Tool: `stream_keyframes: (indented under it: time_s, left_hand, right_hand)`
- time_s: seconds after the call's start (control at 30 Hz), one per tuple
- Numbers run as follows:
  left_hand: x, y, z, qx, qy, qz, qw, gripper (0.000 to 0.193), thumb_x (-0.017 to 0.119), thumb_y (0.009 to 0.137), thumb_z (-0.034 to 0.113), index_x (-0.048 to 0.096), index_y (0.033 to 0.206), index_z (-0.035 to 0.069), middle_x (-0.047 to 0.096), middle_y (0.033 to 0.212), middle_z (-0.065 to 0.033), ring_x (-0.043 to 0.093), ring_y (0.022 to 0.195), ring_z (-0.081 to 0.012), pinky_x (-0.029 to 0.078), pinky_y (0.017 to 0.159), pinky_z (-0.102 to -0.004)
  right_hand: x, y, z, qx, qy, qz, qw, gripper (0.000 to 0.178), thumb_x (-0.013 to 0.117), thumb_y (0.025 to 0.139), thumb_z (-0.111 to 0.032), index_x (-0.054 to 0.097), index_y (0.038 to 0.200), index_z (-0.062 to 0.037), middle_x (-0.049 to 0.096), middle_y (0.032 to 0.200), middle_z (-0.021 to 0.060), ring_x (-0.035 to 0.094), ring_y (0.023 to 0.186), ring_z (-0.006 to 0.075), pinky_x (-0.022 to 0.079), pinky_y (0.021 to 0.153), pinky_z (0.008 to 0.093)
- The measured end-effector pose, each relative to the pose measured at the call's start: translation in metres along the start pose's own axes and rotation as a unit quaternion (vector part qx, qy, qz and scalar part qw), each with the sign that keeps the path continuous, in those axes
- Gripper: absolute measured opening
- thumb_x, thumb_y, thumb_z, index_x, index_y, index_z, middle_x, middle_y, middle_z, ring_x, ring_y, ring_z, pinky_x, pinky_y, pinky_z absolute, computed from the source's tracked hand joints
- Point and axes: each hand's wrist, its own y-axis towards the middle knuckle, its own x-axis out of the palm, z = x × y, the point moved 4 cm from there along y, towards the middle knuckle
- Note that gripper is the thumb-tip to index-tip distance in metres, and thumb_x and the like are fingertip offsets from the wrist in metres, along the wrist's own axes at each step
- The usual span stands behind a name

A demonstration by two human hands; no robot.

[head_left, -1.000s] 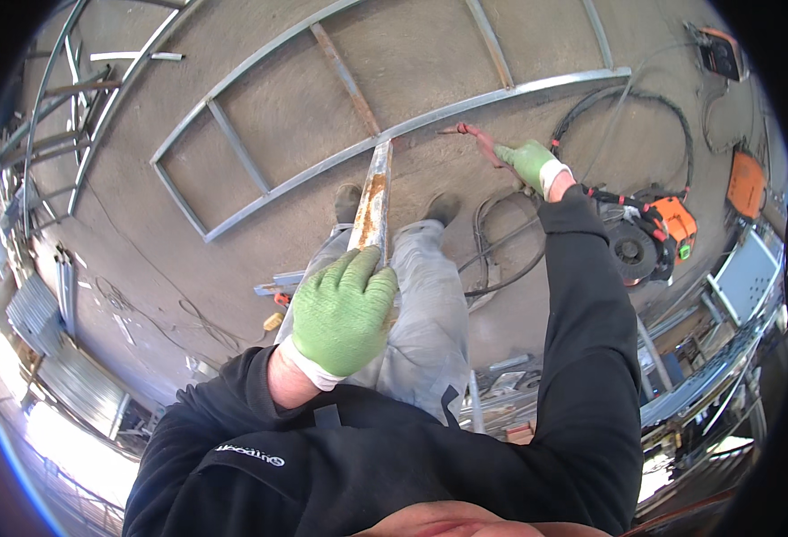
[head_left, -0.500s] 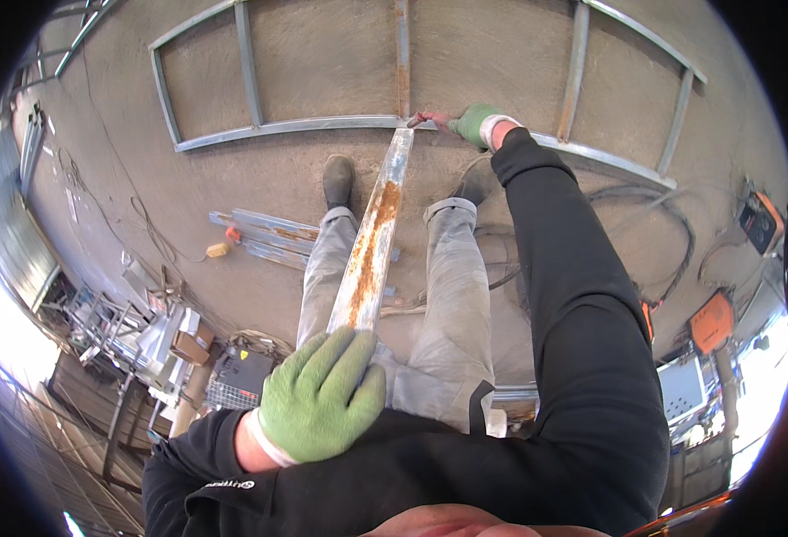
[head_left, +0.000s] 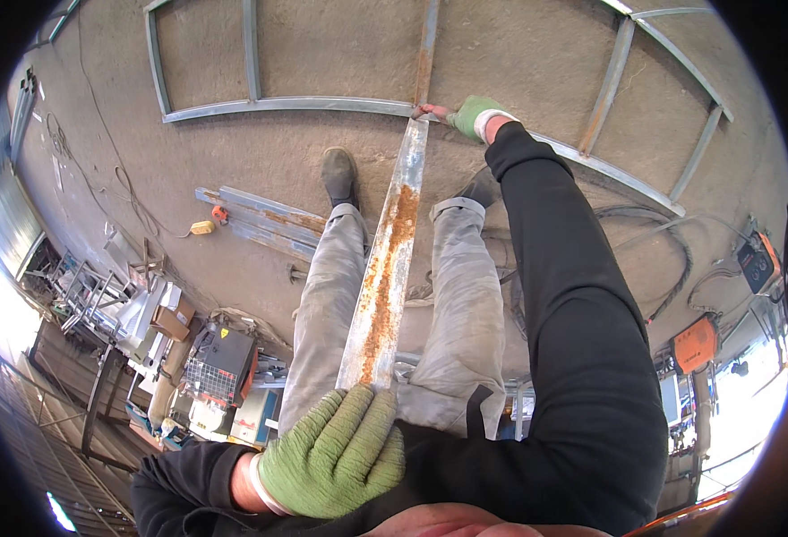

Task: The person welds a metal frame using a handheld welding torch. They position a rusty metal bar onto the frame, then weld it in place, producing bright sparks. The person repeats this process on another section of the frame.

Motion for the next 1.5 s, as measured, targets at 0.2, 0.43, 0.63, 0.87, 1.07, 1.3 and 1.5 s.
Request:
stream_keyframes:
  time_s: [0.2, 0.43, 0.63, 0.87, 1.07, 1.3, 1.5]
  left_hand:
    - [0.001, 0.0, -0.002, 0.007, 0.0, -0.011, 1.0, 0.017, 0.062, 0.094, 0.02, 0.066, 0.107, 0.01, 0.072, 0.122, -0.0182, 0.072, 0.11, -0.0353, 0.058, 0.093, -0.0437]
    - [0.002, 0.0, -0.003, 0.016, -0.01, -0.002, 1.0, 0.02, 0.066, 0.086, 0.02, 0.069, 0.105, 0.013, 0.074, 0.115, -0.0162, 0.073, 0.103, -0.0343, 0.06, 0.085, -0.0423]
    - [0.002, -0.003, -0.001, 0.005, -0.015, -0.02, 1.0, 0.019, 0.064, 0.092, 0.021, 0.067, 0.108, 0.012, 0.072, 0.12, -0.0178, 0.072, 0.109, -0.0356, 0.059, 0.093, -0.0447]
    - [0.001, -0.002, 0.0, -0.007, -0.006, -0.024, 1.0, 0.019, 0.062, 0.095, 0.021, 0.066, 0.11, 0.011, 0.071, 0.123, -0.0187, 0.071, 0.113, -0.0358, 0.058, 0.098, -0.0458]
    - [0.0, -0.001, -0.001, -0.004, -0.01, -0.03, 0.999, 0.019, 0.061, 0.094, 0.02, 0.065, 0.11, 0.011, 0.071, 0.124, -0.0189, 0.071, 0.113, -0.0364, 0.058, 0.098, -0.0461]
    - [0.001, -0.002, -0.001, 0.002, -0.013, -0.031, 0.999, 0.019, 0.06, 0.095, 0.021, 0.064, 0.111, 0.01, 0.07, 0.125, -0.0197, 0.07, 0.114, -0.0372, 0.058, 0.098, -0.0465]
    - [0.001, -0.001, -0.001, 0.004, -0.013, -0.029, 0.999, 0.02, 0.06, 0.095, 0.023, 0.065, 0.109, 0.009, 0.07, 0.125, -0.0203, 0.07, 0.114, -0.0382, 0.058, 0.097, -0.0466]
  right_hand:
    - [-0.005, -0.003, 0.001, 0.001, -0.007, -0.02, 1.0, 0.092, 0.046, 0.09, -0.081, 0.069, 0.131, -0.0008, 0.064, 0.136, 0.0268, 0.06, 0.129, 0.0437, 0.046, 0.109, 0.0492]
    - [0.004, 0.012, 0.006, -0.027, -0.041, 0.015, 0.999, 0.1, 0.047, 0.086, -0.086, 0.071, 0.124, 0.0022, 0.067, 0.125, 0.0309, 0.063, 0.122, 0.0461, 0.048, 0.105, 0.0488]
    - [0.009, 0.022, 0.013, -0.04, -0.028, 0.025, 0.998, 0.104, 0.043, 0.085, -0.09, 0.071, 0.123, 0.0024, 0.067, 0.125, 0.031, 0.063, 0.122, 0.0455, 0.048, 0.106, 0.0481]
    - [0.008, 0.025, 0.012, -0.022, -0.013, 0.004, 1.0, 0.107, 0.045, 0.082, -0.093, 0.071, 0.121, 0.0033, 0.07, 0.118, 0.0309, 0.064, 0.121, 0.0452, 0.048, 0.105, 0.0489]
    - [0.002, 0.016, 0.007, -0.038, -0.014, 0.032, 0.999, 0.107, 0.043, 0.082, -0.093, 0.073, 0.118, 0.0031, 0.074, 0.107, 0.0287, 0.069, 0.113, 0.0433, 0.049, 0.102, 0.0493]
    - [0.005, 0.024, 0.007, -0.042, -0.039, 0.006, 0.998, 0.106, 0.037, 0.085, -0.093, 0.074, 0.117, 0.0002, 0.075, 0.1, 0.0258, 0.072, 0.106, 0.0413, 0.05, 0.1, 0.0495]
    - [0.004, 0.022, 0.011, -0.034, -0.026, -0.004, 0.999, 0.101, 0.039, 0.087, -0.09, 0.073, 0.119, -0.0004, 0.074, 0.103, 0.0266, 0.071, 0.105, 0.0417, 0.05, 0.099, 0.0487]
